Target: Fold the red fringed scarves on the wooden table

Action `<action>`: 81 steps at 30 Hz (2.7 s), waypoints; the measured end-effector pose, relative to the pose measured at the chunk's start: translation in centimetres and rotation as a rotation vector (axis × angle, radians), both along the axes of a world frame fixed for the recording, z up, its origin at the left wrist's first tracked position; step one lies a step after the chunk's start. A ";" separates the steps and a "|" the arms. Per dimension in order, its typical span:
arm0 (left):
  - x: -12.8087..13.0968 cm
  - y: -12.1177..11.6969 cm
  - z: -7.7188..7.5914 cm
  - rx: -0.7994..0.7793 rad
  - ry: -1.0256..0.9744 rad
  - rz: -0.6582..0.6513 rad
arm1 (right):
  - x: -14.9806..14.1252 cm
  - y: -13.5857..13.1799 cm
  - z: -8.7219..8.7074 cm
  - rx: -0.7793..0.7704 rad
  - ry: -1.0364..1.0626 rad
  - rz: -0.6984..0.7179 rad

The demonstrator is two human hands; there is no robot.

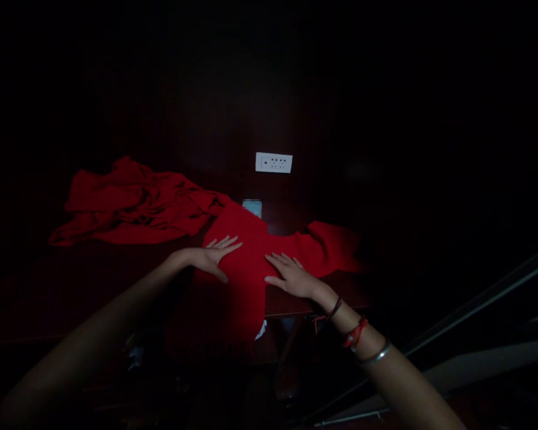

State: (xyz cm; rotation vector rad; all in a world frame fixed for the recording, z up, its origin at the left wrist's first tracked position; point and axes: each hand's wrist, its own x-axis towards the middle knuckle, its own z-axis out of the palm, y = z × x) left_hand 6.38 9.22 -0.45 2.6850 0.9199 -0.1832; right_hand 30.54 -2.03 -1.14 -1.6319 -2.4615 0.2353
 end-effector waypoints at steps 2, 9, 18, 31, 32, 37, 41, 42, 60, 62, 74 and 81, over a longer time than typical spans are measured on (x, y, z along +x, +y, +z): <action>0.2 0.1 -0.2 0.054 -0.071 0.029 | 0.4 0.9 1.1 0.069 0.064 -0.053; 1.4 0.3 -1.6 0.165 -0.115 -0.014 | 1.1 4.8 0.6 0.042 -0.154 -0.410; 0.4 1.3 -1.2 0.049 0.032 0.040 | 9.2 5.7 2.1 0.095 -0.435 -0.810; 0.2 0.7 -1.0 0.031 0.031 0.097 | 6.1 7.3 11.5 0.605 -0.492 -0.741; 0.2 0.7 -0.9 0.033 0.034 0.100 | 5.9 7.3 11.1 0.598 -0.506 -0.742; 0.2 0.8 -1.0 0.033 0.017 0.095 | 5.5 4.9 6.4 0.386 -0.440 -0.514; 0.0 1.2 -1.4 0.042 0.000 0.082 | 5.2 0.7 3.2 0.177 -0.264 -0.043; 0.0 1.3 -1.5 0.051 -0.007 0.076 | 5.0 -0.3 2.6 0.139 -0.254 0.040; 9.8 -7.5 0.3 0.537 -0.158 -0.304 | 5.6 -3.0 0.6 0.416 -0.368 -0.178; 10.5 -7.7 -0.1 0.569 -0.179 -0.270 | 5.6 -3.2 0.7 0.467 -0.336 -0.232; 9.8 -7.0 -2.2 0.563 -0.250 -0.305 | 6.6 -4.7 -0.8 0.482 -0.301 -0.417; 9.8 -6.7 -2.6 0.407 -0.370 -0.303 | 6.6 -5.0 -0.7 0.607 -0.299 -0.561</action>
